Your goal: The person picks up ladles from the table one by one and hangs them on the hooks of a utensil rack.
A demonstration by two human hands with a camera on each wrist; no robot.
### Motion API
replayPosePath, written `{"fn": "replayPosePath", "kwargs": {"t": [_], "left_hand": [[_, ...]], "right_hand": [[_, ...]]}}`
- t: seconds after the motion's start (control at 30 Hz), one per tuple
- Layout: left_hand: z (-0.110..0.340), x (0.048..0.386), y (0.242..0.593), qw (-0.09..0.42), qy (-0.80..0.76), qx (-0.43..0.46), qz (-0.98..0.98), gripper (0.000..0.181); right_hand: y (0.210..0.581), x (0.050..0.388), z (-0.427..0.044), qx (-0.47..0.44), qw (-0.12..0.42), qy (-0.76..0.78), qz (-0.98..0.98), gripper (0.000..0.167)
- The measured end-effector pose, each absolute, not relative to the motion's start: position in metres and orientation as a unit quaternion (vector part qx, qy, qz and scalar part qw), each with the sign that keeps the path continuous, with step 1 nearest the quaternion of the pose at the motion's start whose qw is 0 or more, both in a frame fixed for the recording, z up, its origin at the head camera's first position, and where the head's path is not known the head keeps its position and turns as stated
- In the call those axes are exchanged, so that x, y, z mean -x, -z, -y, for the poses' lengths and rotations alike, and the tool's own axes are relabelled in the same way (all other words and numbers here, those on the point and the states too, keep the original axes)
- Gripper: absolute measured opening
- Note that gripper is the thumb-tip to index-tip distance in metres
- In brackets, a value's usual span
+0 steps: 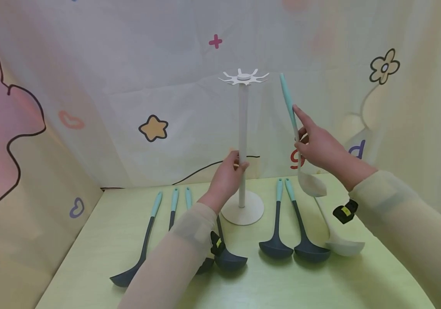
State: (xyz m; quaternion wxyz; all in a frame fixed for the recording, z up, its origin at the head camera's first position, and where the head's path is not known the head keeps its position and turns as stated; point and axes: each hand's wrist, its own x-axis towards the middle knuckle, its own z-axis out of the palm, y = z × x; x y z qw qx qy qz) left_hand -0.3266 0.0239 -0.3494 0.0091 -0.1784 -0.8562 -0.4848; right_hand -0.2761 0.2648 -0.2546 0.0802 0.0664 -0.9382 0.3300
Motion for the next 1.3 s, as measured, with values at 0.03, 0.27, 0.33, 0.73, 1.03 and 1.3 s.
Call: {"fn": "replayPosePath", "kwargs": {"t": [0.03, 0.27, 0.33, 0.73, 1.03, 1.3], "left_hand": [[-0.024, 0.327, 0.350, 0.009, 0.485, 0.177, 0.856, 0.036], [-0.024, 0.328, 0.351, 0.008, 0.483, 0.179, 0.857, 0.037], [-0.025, 0.328, 0.351, 0.009, 0.483, 0.181, 0.857, 0.038], [-0.027, 0.325, 0.351, 0.006, 0.477, 0.175, 0.861, 0.036], [-0.026, 0.325, 0.351, 0.011, 0.478, 0.183, 0.859, 0.034], [-0.024, 0.324, 0.350, 0.016, 0.478, 0.182, 0.859, 0.034]], "right_hand": [[0.253, 0.276, -0.263, -0.068, 0.084, -0.333, 0.937, 0.093], [0.243, 0.270, -0.249, -0.072, 0.095, -0.348, 0.930, 0.094], [0.241, 0.269, -0.246, -0.070, 0.096, -0.352, 0.928, 0.095], [0.240, 0.256, -0.237, -0.072, 0.092, -0.350, 0.929, 0.095], [0.241, 0.252, -0.232, -0.084, 0.096, -0.332, 0.935, 0.092], [0.240, 0.253, -0.223, -0.087, 0.089, -0.320, 0.939, 0.091]]}}
